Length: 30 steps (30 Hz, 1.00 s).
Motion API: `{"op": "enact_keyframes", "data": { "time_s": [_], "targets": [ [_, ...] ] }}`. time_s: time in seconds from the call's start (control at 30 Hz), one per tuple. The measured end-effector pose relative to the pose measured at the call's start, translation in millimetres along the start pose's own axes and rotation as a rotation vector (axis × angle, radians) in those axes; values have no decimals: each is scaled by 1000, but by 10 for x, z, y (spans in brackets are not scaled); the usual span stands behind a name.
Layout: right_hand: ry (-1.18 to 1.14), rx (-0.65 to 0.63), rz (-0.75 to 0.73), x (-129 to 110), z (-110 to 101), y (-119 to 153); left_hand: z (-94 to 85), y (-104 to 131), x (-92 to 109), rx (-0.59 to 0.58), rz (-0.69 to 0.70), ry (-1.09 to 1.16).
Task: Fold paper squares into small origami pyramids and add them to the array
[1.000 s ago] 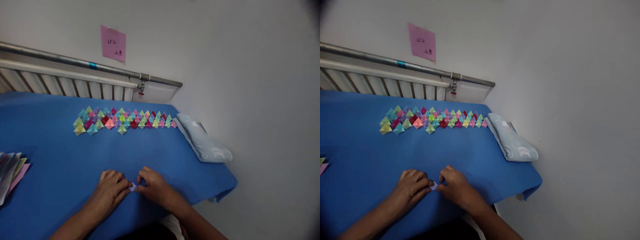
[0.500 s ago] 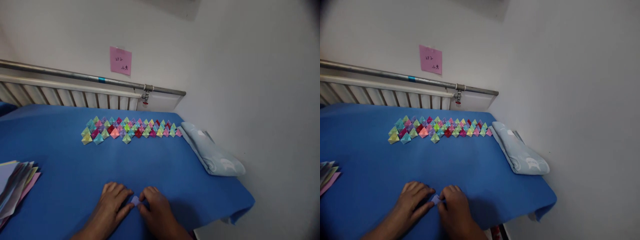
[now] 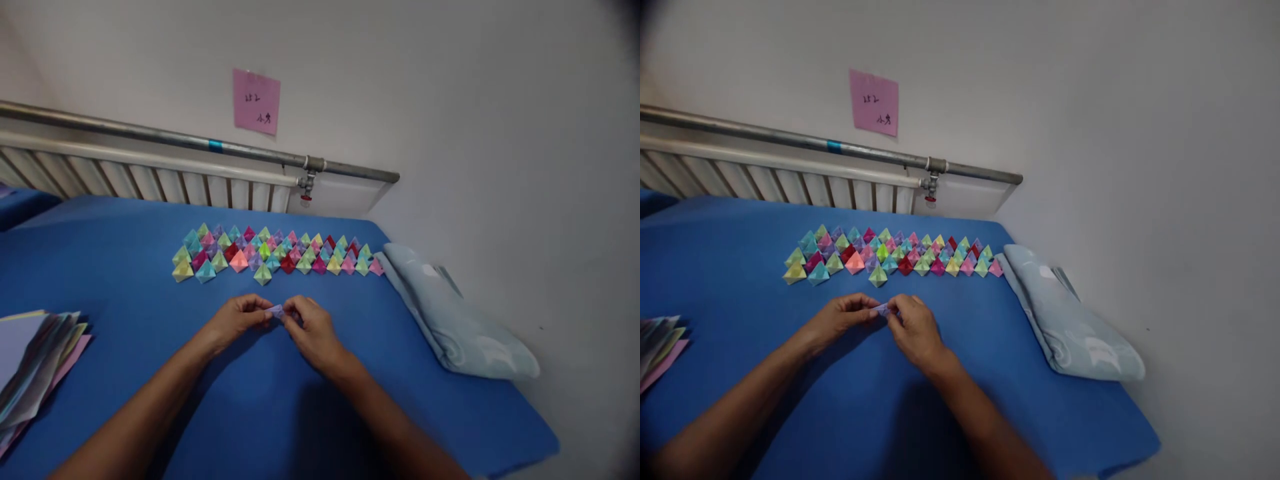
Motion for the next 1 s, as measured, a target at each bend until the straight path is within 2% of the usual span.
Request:
{"op": "enact_keyframes", "data": {
  "time_s": [0.07, 0.13, 0.2, 0.3, 0.47, 0.77, 0.87, 1.0],
  "targets": [
    [-9, 13, -43, 77, 40, -136, -67, -93, 14, 76, 27, 51],
    [-73, 44, -24, 214, 122, -206, -103, -141, -31, 130, 44, 97],
    [-164, 60, 47, 367, 215, -230, -116, -162, -102, 145, 40, 119],
    [-247, -7, 127, 497, 308, -242, -128, -179, -179, 134, 25, 110],
    [-279, -130, 110, 448, 274, -257, -160, -161, -223, 140, 0, 92],
    [-312, -124, 82, 352, 272, -185, -131, -65, -197, 144, 4, 50],
    [-271, -106, 92, 368, 292, -176, -122, -53, -199, 124, 20, -81],
    [-257, -122, 89, 377, 309, -150, -96, -8, -153, 114, 150, -371]
  ]
}}
Point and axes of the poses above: each hand's wrist, its own y-axis away from the middle knuckle, its own z-axis out of the palm, x = y × z, the point moved 5 cm from there along -y, towards the middle knuckle, and after that the axes turned 7 degrees about -x, right-handed, at the moved point
